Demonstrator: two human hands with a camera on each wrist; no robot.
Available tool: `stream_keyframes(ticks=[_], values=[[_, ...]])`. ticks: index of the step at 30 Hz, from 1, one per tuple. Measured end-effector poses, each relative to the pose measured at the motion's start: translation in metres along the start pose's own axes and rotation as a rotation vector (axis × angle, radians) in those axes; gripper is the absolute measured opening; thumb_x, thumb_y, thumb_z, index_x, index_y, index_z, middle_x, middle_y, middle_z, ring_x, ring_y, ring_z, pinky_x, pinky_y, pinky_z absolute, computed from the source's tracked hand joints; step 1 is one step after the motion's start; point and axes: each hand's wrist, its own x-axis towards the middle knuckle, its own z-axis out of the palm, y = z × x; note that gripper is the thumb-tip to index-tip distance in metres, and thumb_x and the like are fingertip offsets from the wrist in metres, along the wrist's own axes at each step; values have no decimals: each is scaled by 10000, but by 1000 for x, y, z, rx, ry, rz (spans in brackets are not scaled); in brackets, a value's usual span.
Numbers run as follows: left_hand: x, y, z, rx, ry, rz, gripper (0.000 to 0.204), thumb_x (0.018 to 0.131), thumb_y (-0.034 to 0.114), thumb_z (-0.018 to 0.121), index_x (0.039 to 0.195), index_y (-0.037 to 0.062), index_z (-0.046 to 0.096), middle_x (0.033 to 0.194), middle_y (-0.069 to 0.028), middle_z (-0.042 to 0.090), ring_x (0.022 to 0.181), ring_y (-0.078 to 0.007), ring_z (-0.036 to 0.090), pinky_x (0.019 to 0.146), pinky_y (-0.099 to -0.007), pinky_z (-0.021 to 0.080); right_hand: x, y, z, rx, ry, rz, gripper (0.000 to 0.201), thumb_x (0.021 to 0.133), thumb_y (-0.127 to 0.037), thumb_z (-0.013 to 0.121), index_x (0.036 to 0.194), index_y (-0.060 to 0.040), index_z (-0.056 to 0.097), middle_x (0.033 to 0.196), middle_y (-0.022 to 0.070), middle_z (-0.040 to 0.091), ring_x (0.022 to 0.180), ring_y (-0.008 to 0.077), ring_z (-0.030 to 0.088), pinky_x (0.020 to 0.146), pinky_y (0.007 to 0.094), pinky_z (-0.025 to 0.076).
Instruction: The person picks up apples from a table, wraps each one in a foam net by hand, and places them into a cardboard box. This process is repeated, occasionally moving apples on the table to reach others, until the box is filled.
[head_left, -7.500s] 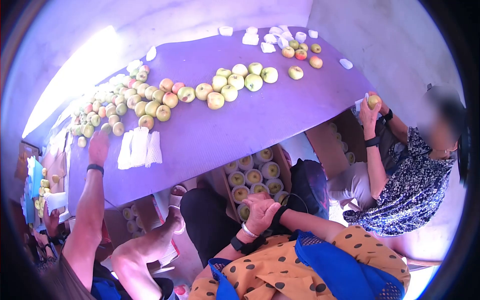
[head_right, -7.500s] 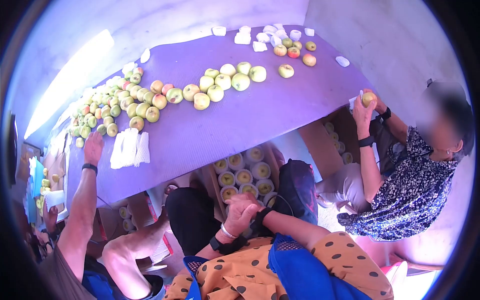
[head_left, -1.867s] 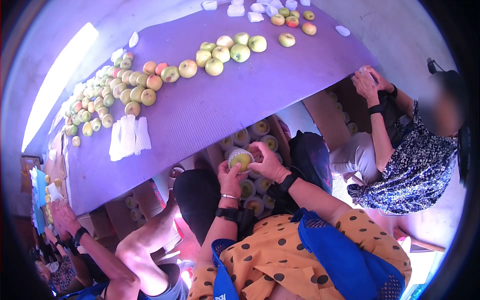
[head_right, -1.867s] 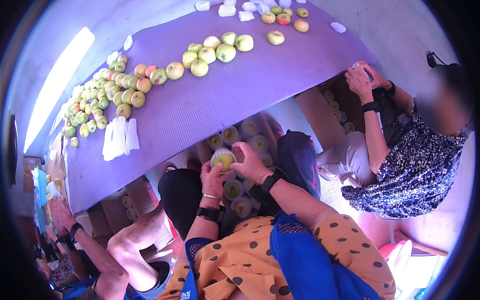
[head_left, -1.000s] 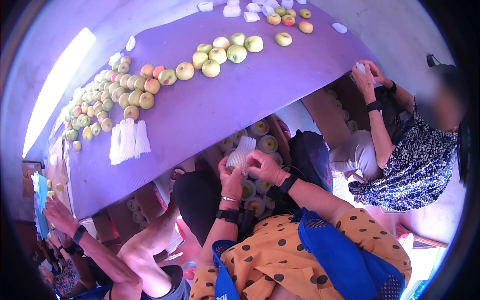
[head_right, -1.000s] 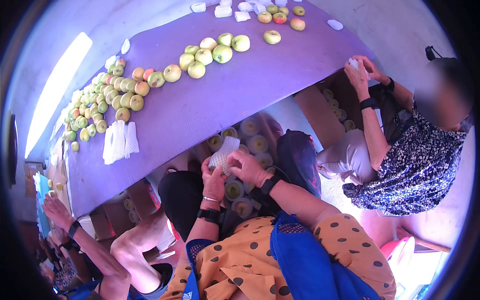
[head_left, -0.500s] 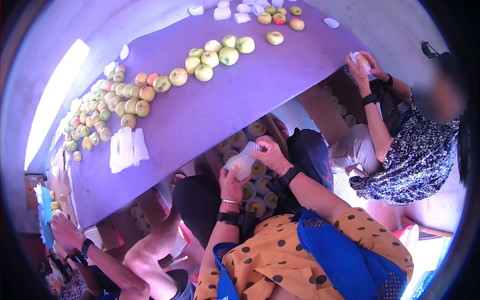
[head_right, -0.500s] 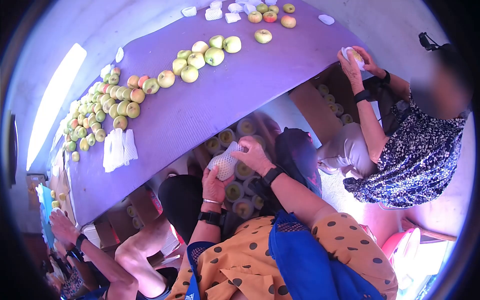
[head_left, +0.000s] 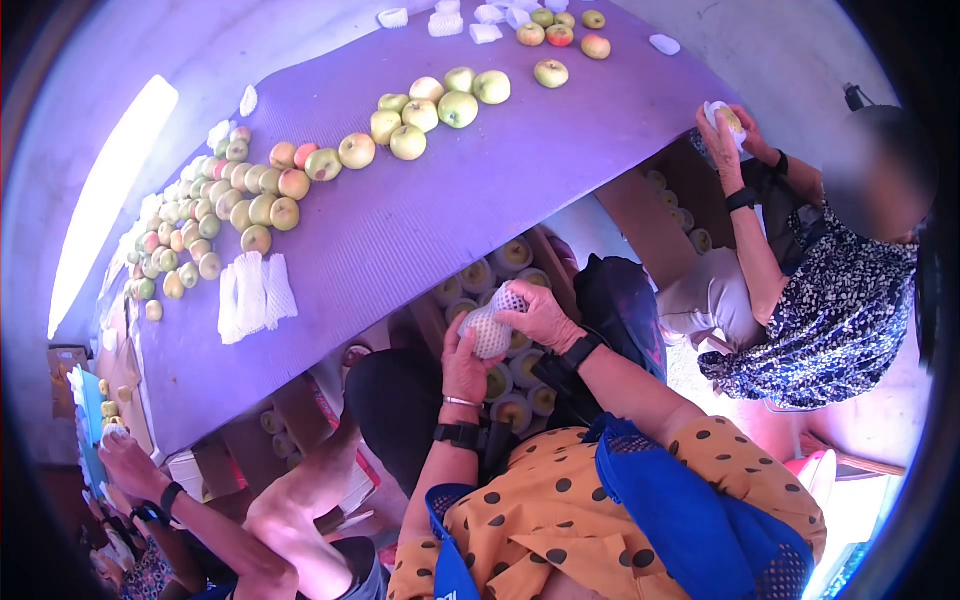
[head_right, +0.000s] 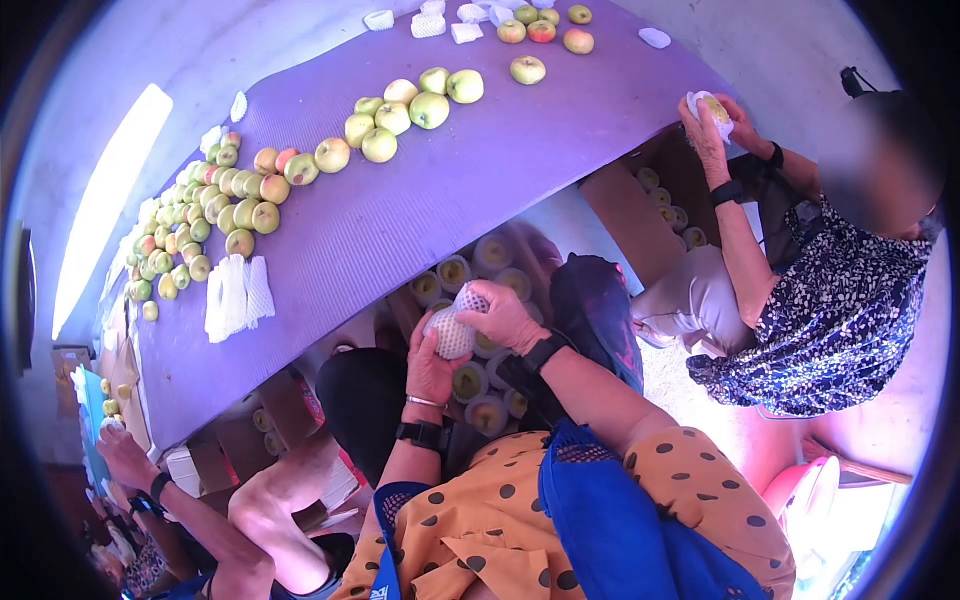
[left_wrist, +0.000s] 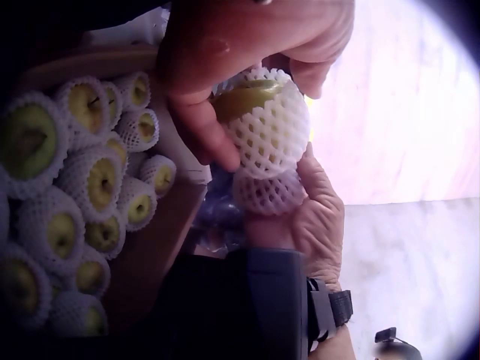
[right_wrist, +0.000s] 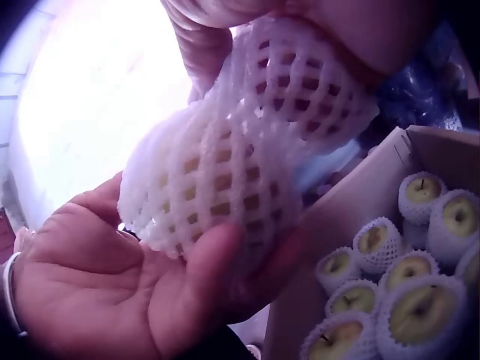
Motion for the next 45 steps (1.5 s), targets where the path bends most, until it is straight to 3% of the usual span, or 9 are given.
stream_keyframes(ticks=[6, 14, 18, 23, 29, 35, 38, 41, 45], values=[[3, -7, -3, -50, -66, 19, 435, 776, 129, 570, 1175, 99, 397, 1103, -102, 483, 965, -252, 526, 683, -399, 518, -1, -5, 3, 372, 14, 261, 211, 687, -85, 645, 854, 18, 564, 735, 8, 563, 677, 44, 505, 614, 232, 442], [4, -10, 0, 145, 185, -45, 400, 770, 54, 542, 1147, 87, 412, 1085, -104, 492, 901, -234, 550, 659, -380, 524, -12, -22, 21, -463, 60, -259, 216, 678, -91, 584, 892, -62, 589, 746, 97, 531, 682, 277, 543, 610, 337, 456], [8, -12, -9, -49, 211, -1, 386, 787, 68, 502, 1160, 83, 402, 1100, -111, 485, 960, -250, 521, 754, -389, 489, -13, -27, 28, -523, -39, -453, 177, 705, -121, 576, 874, -72, 587, 767, 79, 518, 703, 256, 536, 615, 338, 447], [2, 1, 1, -414, -255, 24, 379, 817, 161, 472, 1164, 30, 392, 1108, -114, 488, 1066, -271, 446, 936, -404, 335, -14, -27, 31, -629, -11, -540, 128, 734, -109, 535, 849, -73, 577, 793, 71, 526, 730, 246, 523, 634, 356, 432], [8, -9, -19, -549, -106, -44, 445, 825, 282, 501, 1170, 21, 395, 1156, -122, 472, 1079, -273, 439, 957, -406, 309, -24, -36, 27, -388, -146, -611, 104, 709, -126, 588, 777, -55, 556, 758, 69, 510, 693, 237, 509, 629, 350, 408], [5, -4, -8, -574, -194, 56, 472, 806, 255, 537, 1195, 42, 378, 1202, -104, 444, 1124, -276, 404, 965, -425, 296, -25, -30, 19, 72, 26, 52, 115, 690, -97, 567, 768, -25, 522, 783, 90, 518, 727, 254, 518, 671, 330, 413], [2, -2, -3, -539, -242, 39, 471, 803, 225, 540, 1206, 53, 366, 1210, -102, 435, 1129, -276, 400, 967, -431, 293, -21, -35, 14, -55, 161, 139, 182, 681, -105, 570, 837, -20, 527, 791, 97, 515, 762, 263, 515, 692, 334, 415], [3, -4, -2, -422, -240, 61, 477, 792, 177, 553, 1212, 57, 360, 1203, -100, 437, 1125, -271, 405, 959, -428, 307, -12, -39, 11, -263, 312, -207, 258, 691, -97, 566, 932, -17, 522, 786, 88, 497, 721, 177, 495, 652, 286, 412], [1, -2, 5, -254, -245, 58, 536, 742, 106, 603, 1216, 62, 357, 1178, -102, 449, 1112, -253, 420, 926, -410, 354, -7, -31, 4, -381, 223, -290, 244, 698, -108, 542, 925, -17, 542, 825, 113, 507, 817, 260, 507, 753, 329, 409]])
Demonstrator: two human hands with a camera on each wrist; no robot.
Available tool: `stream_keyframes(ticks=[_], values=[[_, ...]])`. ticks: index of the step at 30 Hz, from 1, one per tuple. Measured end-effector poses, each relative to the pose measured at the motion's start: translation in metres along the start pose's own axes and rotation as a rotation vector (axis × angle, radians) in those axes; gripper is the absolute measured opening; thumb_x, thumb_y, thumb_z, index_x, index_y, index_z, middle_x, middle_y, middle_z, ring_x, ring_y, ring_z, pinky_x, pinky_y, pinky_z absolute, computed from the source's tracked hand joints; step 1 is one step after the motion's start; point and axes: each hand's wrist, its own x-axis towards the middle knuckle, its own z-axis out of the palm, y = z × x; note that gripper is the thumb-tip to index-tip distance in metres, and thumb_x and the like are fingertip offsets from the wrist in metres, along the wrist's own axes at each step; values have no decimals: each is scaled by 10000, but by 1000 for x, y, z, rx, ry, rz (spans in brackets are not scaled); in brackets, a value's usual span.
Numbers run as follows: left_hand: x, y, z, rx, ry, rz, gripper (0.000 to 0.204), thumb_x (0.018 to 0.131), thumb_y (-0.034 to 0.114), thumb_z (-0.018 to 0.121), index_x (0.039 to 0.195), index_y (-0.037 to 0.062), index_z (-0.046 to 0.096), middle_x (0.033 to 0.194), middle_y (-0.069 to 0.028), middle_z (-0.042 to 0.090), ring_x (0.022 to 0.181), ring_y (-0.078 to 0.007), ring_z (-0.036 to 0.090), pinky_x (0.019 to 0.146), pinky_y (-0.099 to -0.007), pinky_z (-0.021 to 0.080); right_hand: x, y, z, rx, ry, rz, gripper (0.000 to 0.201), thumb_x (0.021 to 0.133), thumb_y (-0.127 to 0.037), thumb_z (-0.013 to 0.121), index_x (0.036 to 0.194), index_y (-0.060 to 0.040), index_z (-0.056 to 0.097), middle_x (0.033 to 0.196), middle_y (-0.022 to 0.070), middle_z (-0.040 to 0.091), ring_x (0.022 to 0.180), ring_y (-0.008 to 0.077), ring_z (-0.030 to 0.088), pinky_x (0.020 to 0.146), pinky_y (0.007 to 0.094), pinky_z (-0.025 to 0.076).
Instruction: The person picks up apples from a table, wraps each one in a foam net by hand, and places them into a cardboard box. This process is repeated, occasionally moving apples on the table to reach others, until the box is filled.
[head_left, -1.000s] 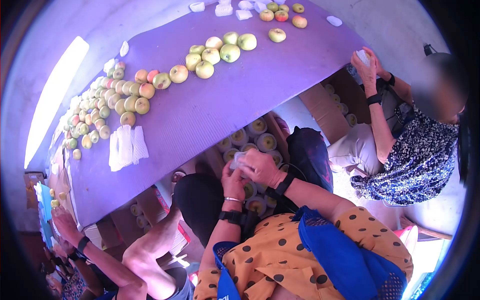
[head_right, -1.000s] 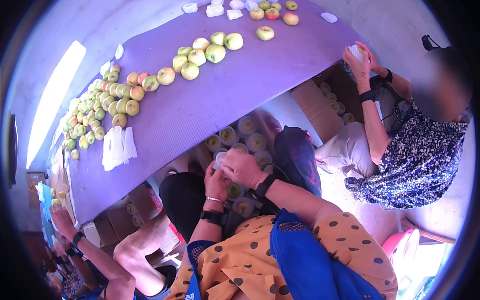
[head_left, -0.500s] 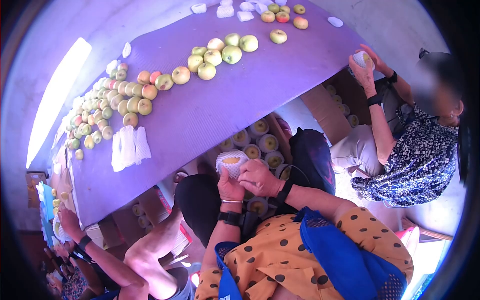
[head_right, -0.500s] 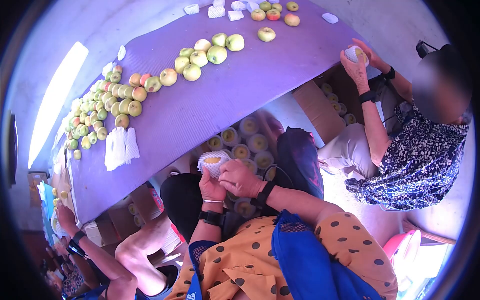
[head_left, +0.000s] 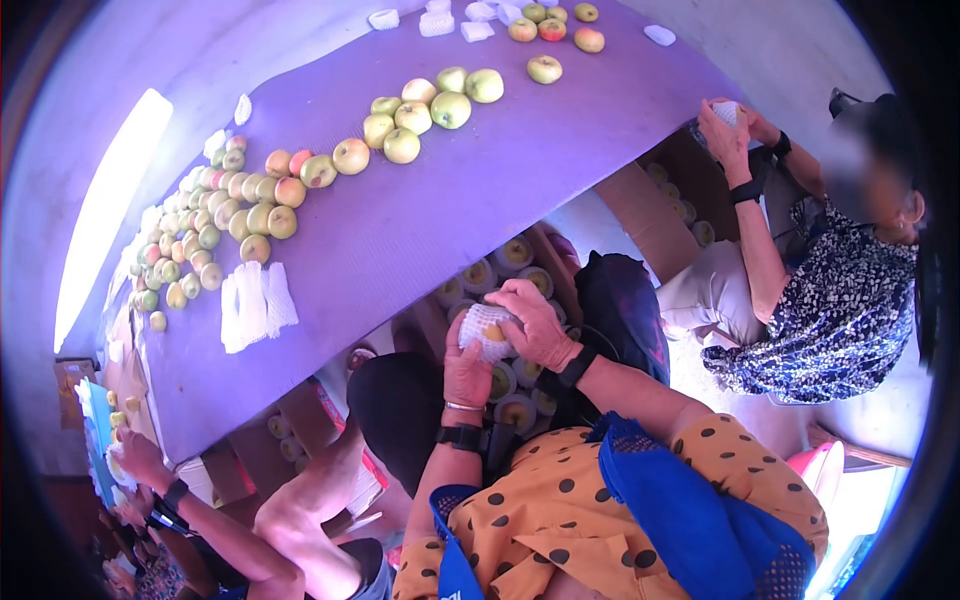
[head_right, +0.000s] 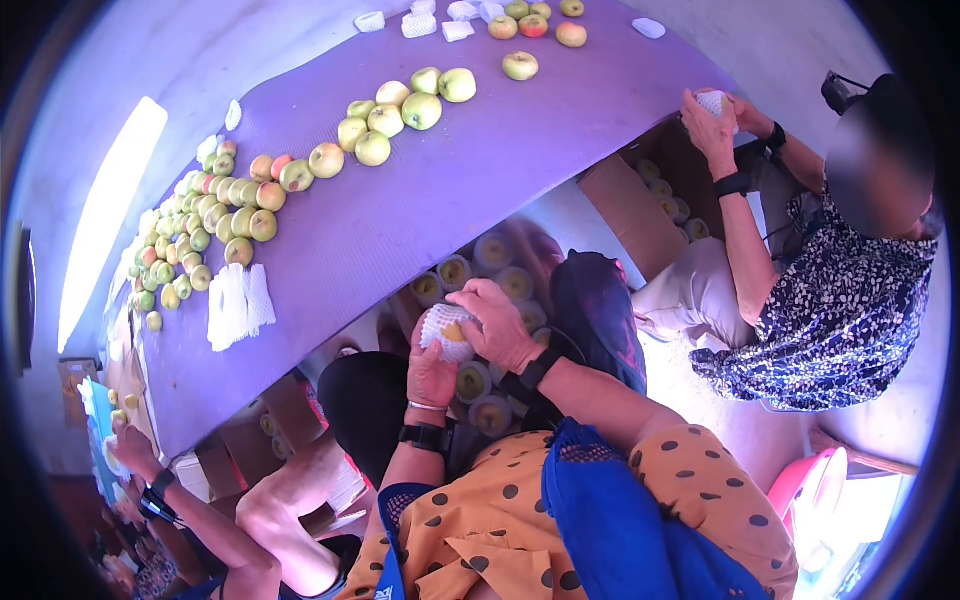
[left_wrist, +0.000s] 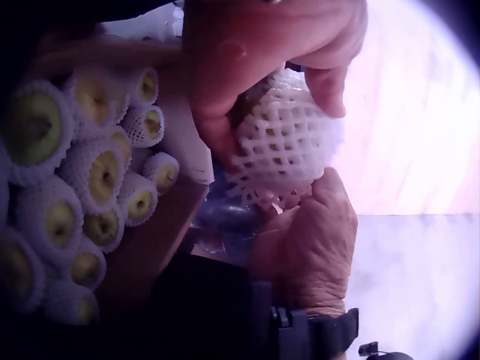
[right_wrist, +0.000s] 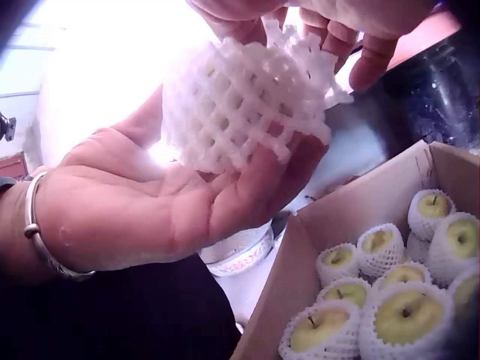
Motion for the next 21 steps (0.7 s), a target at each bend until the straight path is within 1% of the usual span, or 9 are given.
stream_keyframes(ticks=[3, 5, 6, 8, 9, 16, 18, 19, 21], values=[[-2, -1, 3, 190, 69, -41, 572, 703, 83, 635, 1205, 43, 365, 1156, -107, 462, 1093, -241, 439, 911, -394, 371, -2, 14, 3, 123, -103, 50, 191, 729, -112, 529, 891, -14, 556, 796, 115, 527, 772, 256, 526, 723, 317, 420], [0, -3, -7, 196, 48, -91, 573, 694, 68, 637, 1199, 30, 368, 1151, -110, 467, 1087, -240, 445, 913, -390, 370, -3, 26, 6, 336, -164, 326, 147, 798, -122, 507, 861, -1, 564, 763, 73, 549, 702, 143, 533, 655, 259, 426], [0, -2, -6, 201, 25, -137, 575, 684, 53, 639, 1192, 17, 372, 1146, -114, 471, 1081, -239, 452, 915, -386, 369, -1, 30, 6, 336, -164, 329, 147, 798, -122, 507, 861, -1, 564, 763, 73, 549, 702, 143, 533, 655, 259, 426], [-1, 2, -2, 160, -16, -149, 574, 676, 55, 641, 1183, 2, 378, 1147, -114, 468, 1064, -232, 463, 915, -373, 367, 2, 38, 4, 777, -218, 739, 223, 818, -205, 524, 850, 12, 562, 716, 14, 555, 652, 81, 503, 591, 232, 416], [-2, 3, 2, 120, -61, -157, 574, 668, 57, 644, 1175, -13, 384, 1148, -115, 466, 1047, -225, 473, 915, -359, 366, 3, 38, 5, 904, -211, 798, 229, 832, -215, 512, 839, 8, 564, 734, -13, 533, 667, 43, 474, 584, 211, 408], [3, 5, 9, 20, -13, -12, 535, 705, 41, 604, 1187, 10, 372, 1190, -117, 443, 1131, -263, 408, 962, -420, 312, 2, 46, 3, 768, -339, 820, 190, 827, -193, 517, 857, -8, 549, 756, 7, 543, 673, 67, 500, 591, 216, 423], [5, 5, 7, -31, -21, 4, 504, 757, 96, 566, 1210, 26, 357, 1235, -121, 403, 1161, -271, 370, 978, -445, 280, 1, 46, 3, 1083, -260, 993, 151, 829, -158, 505, 893, -23, 524, 796, 18, 545, 699, 87, 527, 607, 230, 441], [7, 4, 5, -31, -22, 7, 504, 757, 96, 566, 1210, 26, 357, 1235, -121, 403, 1161, -271, 370, 978, -445, 280, 2, 45, 4, 1082, -262, 990, 151, 829, -158, 505, 893, -23, 524, 796, 18, 545, 699, 87, 527, 607, 230, 441], [10, 1, -1, -244, -79, -73, 467, 814, 184, 497, 1231, 40, 344, 1273, -123, 366, 1178, -286, 344, 991, -460, 251, 0, 42, 8, 1398, -158, 1034, 118, 825, -123, 497, 906, -37, 502, 818, 23, 541, 721, 100, 540, 611, 235, 453]])
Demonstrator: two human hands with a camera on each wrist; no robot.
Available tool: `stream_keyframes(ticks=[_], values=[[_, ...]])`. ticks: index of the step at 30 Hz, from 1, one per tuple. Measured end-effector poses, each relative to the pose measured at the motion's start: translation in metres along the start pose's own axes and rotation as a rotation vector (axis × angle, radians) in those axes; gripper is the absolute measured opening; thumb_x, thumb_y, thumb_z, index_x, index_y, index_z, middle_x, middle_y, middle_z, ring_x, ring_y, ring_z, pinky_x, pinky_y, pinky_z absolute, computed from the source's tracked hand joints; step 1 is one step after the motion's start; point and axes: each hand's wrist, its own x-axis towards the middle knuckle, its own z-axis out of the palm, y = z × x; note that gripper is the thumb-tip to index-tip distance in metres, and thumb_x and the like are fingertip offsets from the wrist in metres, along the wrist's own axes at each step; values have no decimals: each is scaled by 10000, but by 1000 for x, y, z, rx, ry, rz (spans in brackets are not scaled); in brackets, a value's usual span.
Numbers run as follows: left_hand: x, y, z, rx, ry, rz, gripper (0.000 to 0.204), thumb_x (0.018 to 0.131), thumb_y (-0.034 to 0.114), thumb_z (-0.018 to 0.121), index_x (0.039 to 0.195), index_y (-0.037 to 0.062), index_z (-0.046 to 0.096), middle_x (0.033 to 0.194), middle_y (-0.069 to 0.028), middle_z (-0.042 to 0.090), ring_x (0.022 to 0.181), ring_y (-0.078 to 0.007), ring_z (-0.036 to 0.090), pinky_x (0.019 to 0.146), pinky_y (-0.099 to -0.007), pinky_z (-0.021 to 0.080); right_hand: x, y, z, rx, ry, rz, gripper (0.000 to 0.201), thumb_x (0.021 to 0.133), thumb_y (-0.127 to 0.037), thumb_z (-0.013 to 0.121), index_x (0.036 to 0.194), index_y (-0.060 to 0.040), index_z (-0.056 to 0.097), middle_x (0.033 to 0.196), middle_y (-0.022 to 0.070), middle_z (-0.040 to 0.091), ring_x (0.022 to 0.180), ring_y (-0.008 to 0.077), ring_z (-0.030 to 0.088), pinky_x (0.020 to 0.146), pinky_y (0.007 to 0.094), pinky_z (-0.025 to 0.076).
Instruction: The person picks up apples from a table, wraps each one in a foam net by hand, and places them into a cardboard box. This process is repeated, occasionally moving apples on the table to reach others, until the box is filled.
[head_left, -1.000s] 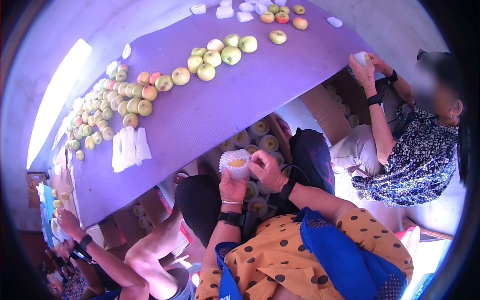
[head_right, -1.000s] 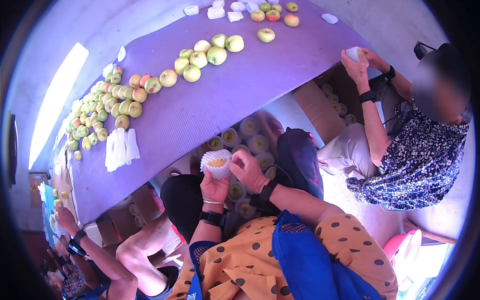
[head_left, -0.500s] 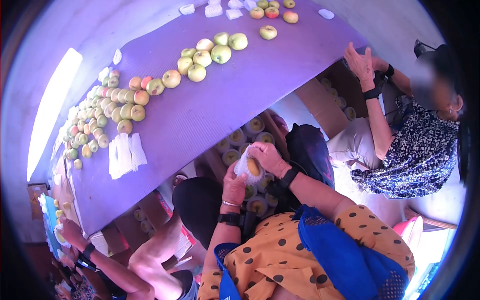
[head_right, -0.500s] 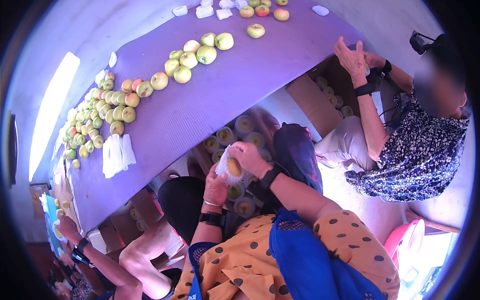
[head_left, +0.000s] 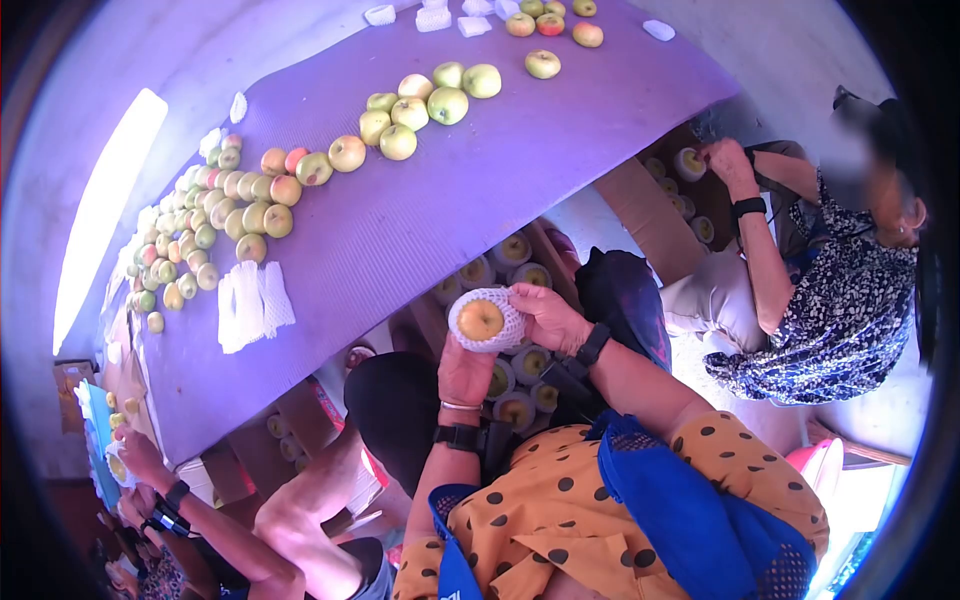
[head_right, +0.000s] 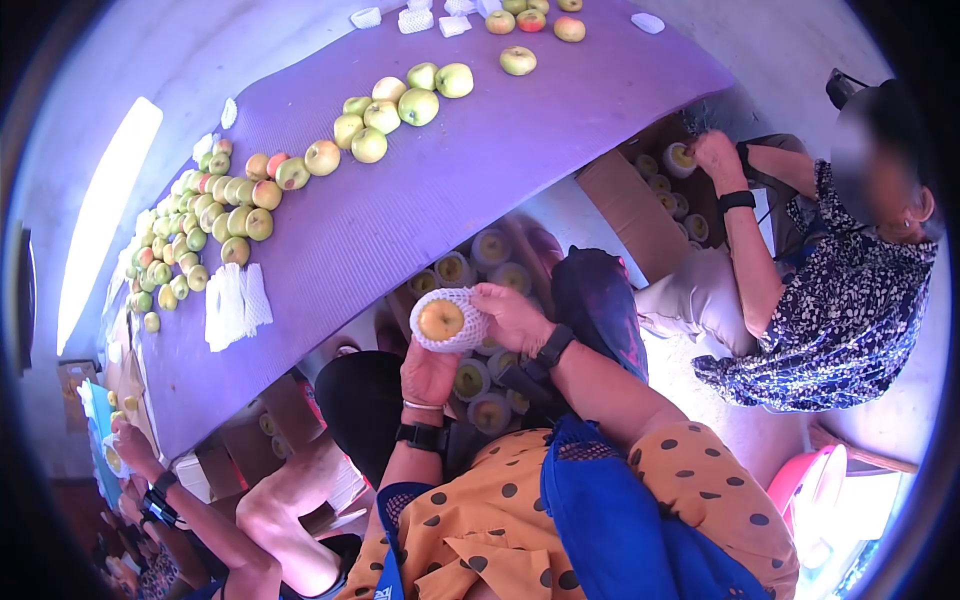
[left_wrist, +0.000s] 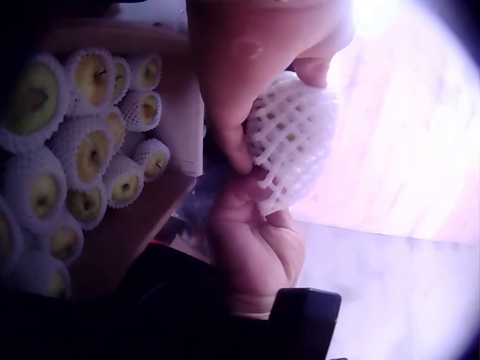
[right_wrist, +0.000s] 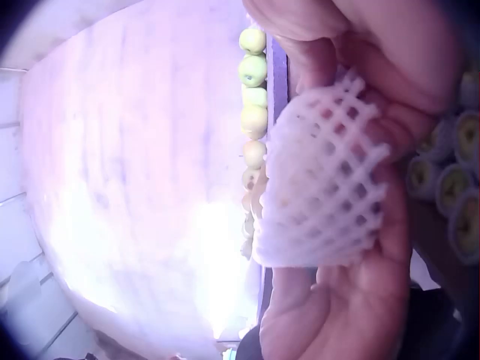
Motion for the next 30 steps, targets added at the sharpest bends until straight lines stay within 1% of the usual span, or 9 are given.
stream_keyframes(ticks=[4, 6, 12, 17, 19, 21, 25, 27, 30], values=[[-4, -3, -13, -71, -6, 4, 461, 846, 263, 425, 1243, 45, 335, 1292, -116, 349, 1186, -296, 332, 999, -465, 234, -6, 12, -4, -89, -68, -5, 90, 815, -93, 504, 890, -43, 505, 802, 15, 538, 711, 87, 522, 626, 230, 442], [-9, -3, -20, -92, 19, 1, 441, 860, 274, 377, 1235, 44, 346, 1279, -110, 369, 1181, -287, 343, 994, -467, 244, -9, 19, -6, -475, -72, -165, 78, 818, -97, 518, 876, -50, 496, 803, 9, 532, 726, 79, 518, 649, 235, 443], [-25, 5, -24, -33, 92, -96, 412, 884, 294, 325, 1199, 36, 390, 1219, -120, 431, 1133, -271, 406, 970, -440, 296, -32, 20, -8, -995, 80, -187, 159, 750, -72, 566, 886, -20, 505, 815, 2, 529, 732, 69, 505, 637, 220, 433], [-34, -1, -23, 211, 223, -206, 339, 885, 273, 392, 1075, 5, 473, 1042, -107, 541, 952, -217, 533, 834, -350, 432, -57, 4, 7, -857, -60, -137, 412, 684, -96, 577, 1074, 8, 495, 998, 71, 538, 935, 136, 499, 830, 269, 396], [-36, -5, -27, 423, 250, -342, 333, 879, 284, 408, 1063, 16, 482, 1012, -96, 553, 901, -204, 555, 785, -329, 458, -67, 10, 13, -1040, -333, -85, 502, 680, -69, 582, 1159, -18, 442, 1085, 78, 507, 998, 152, 479, 883, 269, 371], [-37, -10, -28, 429, 226, -401, 341, 875, 307, 414, 1062, 30, 483, 989, -88, 559, 885, -198, 561, 769, -321, 466, -67, 19, 4, -1108, -345, -70, 546, 665, -78, 592, 1180, -14, 424, 1106, 68, 499, 1013, 152, 470, 896, 264, 357], [-37, -7, -22, 414, 404, -431, 390, 858, 372, 425, 1063, 43, 467, 974, -89, 560, 855, -200, 554, 704, -328, 459, -62, 14, -3, -1026, -272, -7, 545, 679, -87, 605, 1188, -26, 421, 1084, 62, 515, 978, 142, 498, 867, 271, 392], [-35, -3, -29, 390, 497, -443, 421, 853, 394, 420, 1080, 40, 447, 973, -86, 557, 848, -204, 544, 699, -334, 445, -56, -4, -7, -715, -43, -30, 470, 725, -99, 596, 1163, -36, 438, 1047, 64, 537, 917, 145, 543, 799, 286, 455], [-33, -4, -40, 558, 806, -50, 443, 849, 418, 410, 1059, 28, 437, 912, -95, 555, 742, -176, 508, 653, -316, 415, -29, -35, -22, -554, 194, -233, 405, 756, -104, 580, 1130, -27, 445, 1006, 72, 549, 853, 166, 575, 673, 317, 513]])
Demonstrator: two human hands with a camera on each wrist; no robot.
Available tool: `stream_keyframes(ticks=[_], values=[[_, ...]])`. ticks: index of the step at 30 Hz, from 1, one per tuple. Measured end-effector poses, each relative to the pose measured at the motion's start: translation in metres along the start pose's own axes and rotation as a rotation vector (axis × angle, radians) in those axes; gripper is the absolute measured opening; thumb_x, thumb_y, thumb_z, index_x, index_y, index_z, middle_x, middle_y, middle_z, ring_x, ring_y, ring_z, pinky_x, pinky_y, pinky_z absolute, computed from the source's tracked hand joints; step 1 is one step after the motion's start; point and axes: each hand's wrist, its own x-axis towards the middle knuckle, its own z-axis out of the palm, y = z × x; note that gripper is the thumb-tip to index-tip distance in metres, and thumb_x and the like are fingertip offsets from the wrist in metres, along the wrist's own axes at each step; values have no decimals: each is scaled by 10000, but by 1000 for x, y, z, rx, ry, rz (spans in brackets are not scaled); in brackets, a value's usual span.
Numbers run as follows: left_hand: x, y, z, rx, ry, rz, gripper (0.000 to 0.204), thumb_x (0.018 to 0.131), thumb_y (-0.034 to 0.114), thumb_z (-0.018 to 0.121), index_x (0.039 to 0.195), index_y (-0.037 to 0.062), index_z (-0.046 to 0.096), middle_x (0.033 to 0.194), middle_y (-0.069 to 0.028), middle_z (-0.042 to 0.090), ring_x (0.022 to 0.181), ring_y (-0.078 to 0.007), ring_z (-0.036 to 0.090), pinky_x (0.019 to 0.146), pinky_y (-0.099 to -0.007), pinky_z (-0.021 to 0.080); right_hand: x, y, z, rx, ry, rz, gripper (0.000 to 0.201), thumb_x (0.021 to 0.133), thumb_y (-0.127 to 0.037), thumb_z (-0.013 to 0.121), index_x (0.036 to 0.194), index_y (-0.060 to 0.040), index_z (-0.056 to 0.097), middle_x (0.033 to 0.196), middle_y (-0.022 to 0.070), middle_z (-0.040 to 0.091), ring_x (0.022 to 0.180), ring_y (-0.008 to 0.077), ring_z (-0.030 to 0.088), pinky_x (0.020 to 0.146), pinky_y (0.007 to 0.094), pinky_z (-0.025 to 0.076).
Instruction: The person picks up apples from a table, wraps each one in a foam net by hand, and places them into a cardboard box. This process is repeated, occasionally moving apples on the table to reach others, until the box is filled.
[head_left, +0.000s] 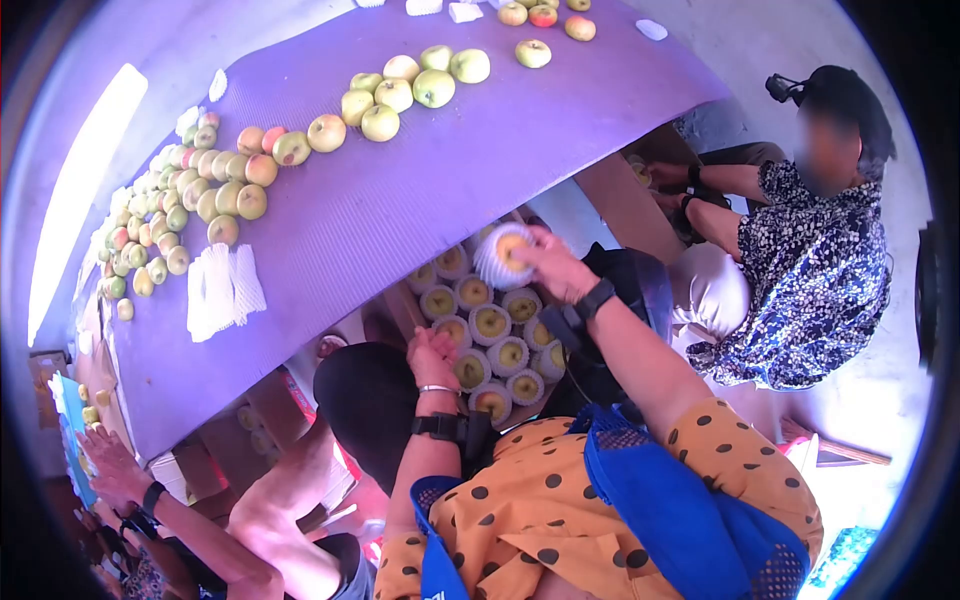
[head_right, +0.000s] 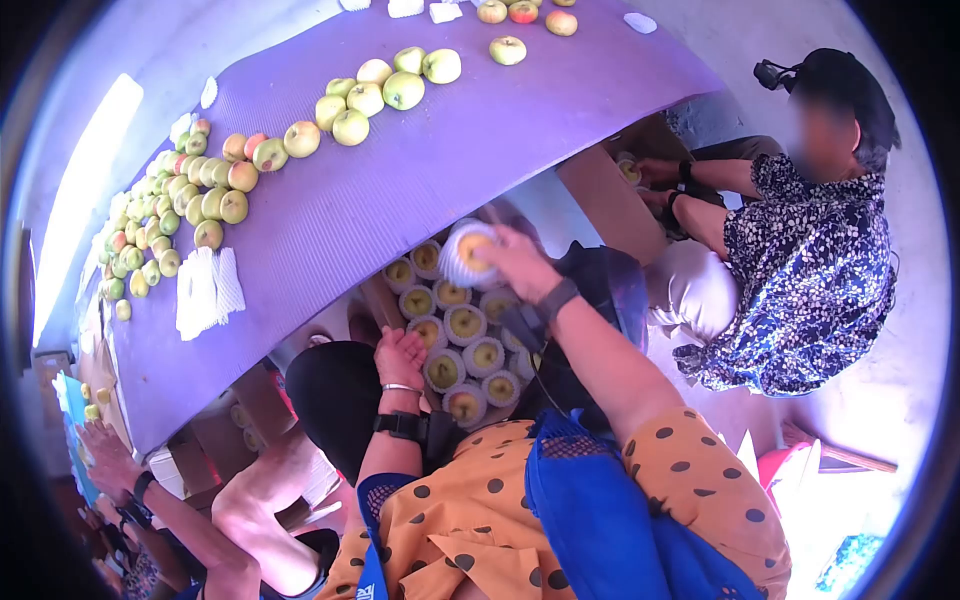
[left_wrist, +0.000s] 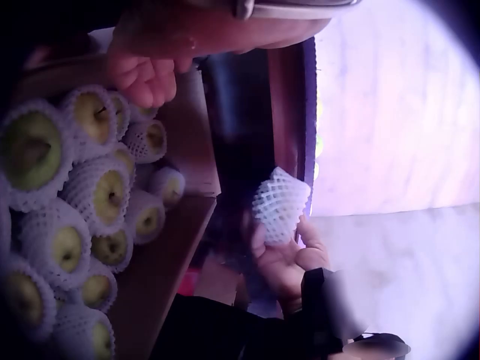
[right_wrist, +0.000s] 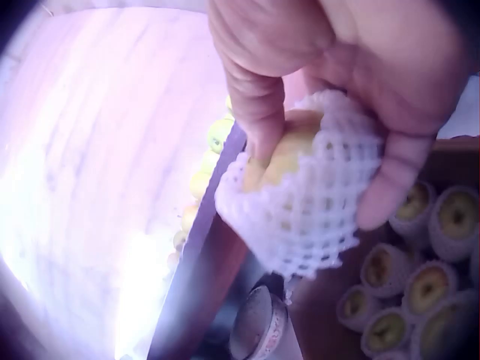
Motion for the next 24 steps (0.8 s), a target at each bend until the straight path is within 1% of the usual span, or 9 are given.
stream_keyframes(ticks=[2, 6, 9, 11, 12, 13, 15, 17, 24], values=[[-2, 1, 1, -1, 34, 53, 430, 854, 405, 406, 1056, 26, 438, 913, -97, 555, 749, -176, 510, 657, -316, 415, 13, -13, -6, -71, 160, -8, 443, 722, -136, 595, 1116, 0, 446, 983, 95, 548, 835, 175, 564, 582, 309, 513], [-3, 4, 2, -10, 107, 142, 394, 867, 371, 390, 1043, 22, 444, 916, -98, 556, 771, -177, 512, 664, -315, 417, 31, -8, -8, -201, 197, -20, 423, 717, -147, 599, 1091, 3, 470, 977, 105, 549, 828, 181, 562, 560, 301, 507], [-2, 5, 0, -37, 82, 135, 378, 871, 360, 385, 1030, 24, 452, 920, -99, 556, 782, -178, 514, 667, -313, 418, 41, 11, -26, -358, 121, 75, 411, 708, -130, 601, 1078, 10, 489, 974, 109, 548, 859, 185, 551, 614, 311, 500], [-4, 8, 1, -33, 76, 123, 371, 871, 356, 385, 1025, 25, 454, 919, -98, 557, 784, -178, 515, 668, -312, 419, 44, 25, -37, -692, -59, 114, 441, 686, -163, 610, 1070, 22, 495, 992, 134, 547, 889, 209, 547, 708, 315, 478], [-4, 9, 1, -30, 66, 121, 365, 872, 353, 385, 1020, 26, 456, 919, -97, 558, 786, -178, 515, 670, -311, 419, 45, 29, -43, -1061, -155, 38, 505, 671, -210, 608, 1105, 11, 477, 1024, 165, 543, 923, 262, 543, 801, 324, 437], [-4, 9, 2, -33, 68, 113, 365, 872, 353, 385, 1020, 26, 456, 919, -97, 558, 786, -178, 515, 670, -311, 419, 35, 21, -34, -1065, -157, 46, 505, 671, -210, 608, 1105, 11, 477, 1024, 165, 543, 923, 262, 543, 801, 324, 437], [-3, 10, 1, -52, 57, 124, 357, 870, 352, 391, 1002, 28, 464, 907, -93, 561, 785, -176, 515, 666, -304, 417, 16, 7, -17, -1470, -336, 92, 559, 655, -195, 654, 1154, -34, 461, 972, 176, 572, 871, 259, 568, 778, 314, 444], [-2, 8, 2, -35, 51, 137, 356, 869, 353, 393, 993, 28, 468, 898, -90, 561, 780, -174, 515, 660, -300, 415, 27, 40, -37, -1516, -400, 8, 595, 631, -225, 658, 1165, -58, 455, 983, 203, 563, 900, 288, 558, 789, 330, 441], [-2, 5, 5, -30, 20, 134, 353, 865, 356, 400, 970, 27, 475, 866, -83, 563, 759, -168, 513, 645, -292, 413, 22, 52, -28, -1518, -383, 224, 572, 664, -160, 625, 1189, -65, 421, 1012, 196, 554, 915, 289, 557, 805, 356, 440]])
